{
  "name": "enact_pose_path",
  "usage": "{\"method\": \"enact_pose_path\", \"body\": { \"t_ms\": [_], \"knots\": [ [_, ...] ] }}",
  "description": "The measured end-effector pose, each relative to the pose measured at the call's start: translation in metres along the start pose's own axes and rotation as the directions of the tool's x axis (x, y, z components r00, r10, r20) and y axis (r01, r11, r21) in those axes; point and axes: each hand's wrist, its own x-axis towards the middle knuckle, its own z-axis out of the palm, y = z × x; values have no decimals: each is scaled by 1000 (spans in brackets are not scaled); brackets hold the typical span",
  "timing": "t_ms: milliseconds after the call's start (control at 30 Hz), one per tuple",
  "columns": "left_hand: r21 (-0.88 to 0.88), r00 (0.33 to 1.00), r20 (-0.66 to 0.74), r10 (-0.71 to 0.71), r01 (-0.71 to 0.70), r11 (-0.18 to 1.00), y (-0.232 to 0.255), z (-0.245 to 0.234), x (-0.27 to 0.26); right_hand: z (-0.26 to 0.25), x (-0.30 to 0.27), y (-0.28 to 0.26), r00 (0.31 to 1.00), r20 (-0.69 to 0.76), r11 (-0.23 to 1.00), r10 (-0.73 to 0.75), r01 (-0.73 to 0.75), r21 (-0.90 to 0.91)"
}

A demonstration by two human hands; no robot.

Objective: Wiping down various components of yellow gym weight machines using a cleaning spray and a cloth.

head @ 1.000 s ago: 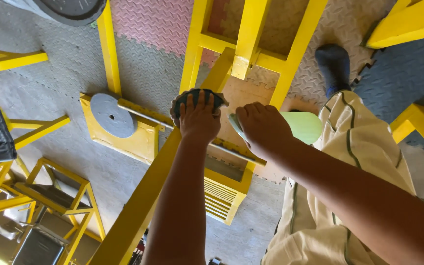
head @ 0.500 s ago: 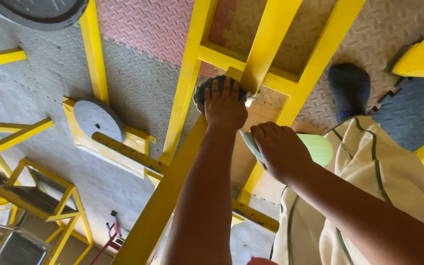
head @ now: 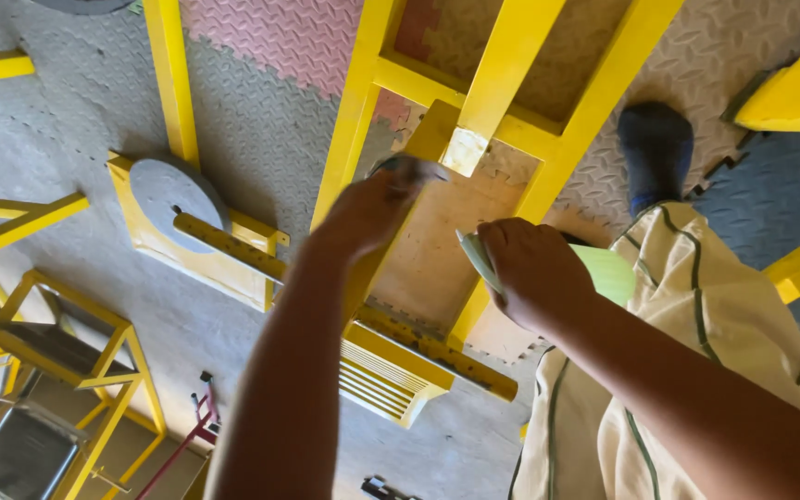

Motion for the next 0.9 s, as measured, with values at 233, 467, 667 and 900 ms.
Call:
{"method": "enact_pose_path", "body": {
  "t_ms": [233,467,667,900],
  "knots": [
    [-825,900,156,-407,345,448,-19,-13,6,-7,33,-14,987,124,991,101,-111,77],
    [-363,976,82,-204,219,905,-15,9,34,9,67,-8,934,250,956,254,-282,81],
    [-157,957,-163,-238,213,964,67,19,62,25,54,18,976,35,975,217,-218,41],
    [-155,965,-63,-253,241,958,49,28,134,24,52,51,985,54,983,161,-165,81]
  ]
}}
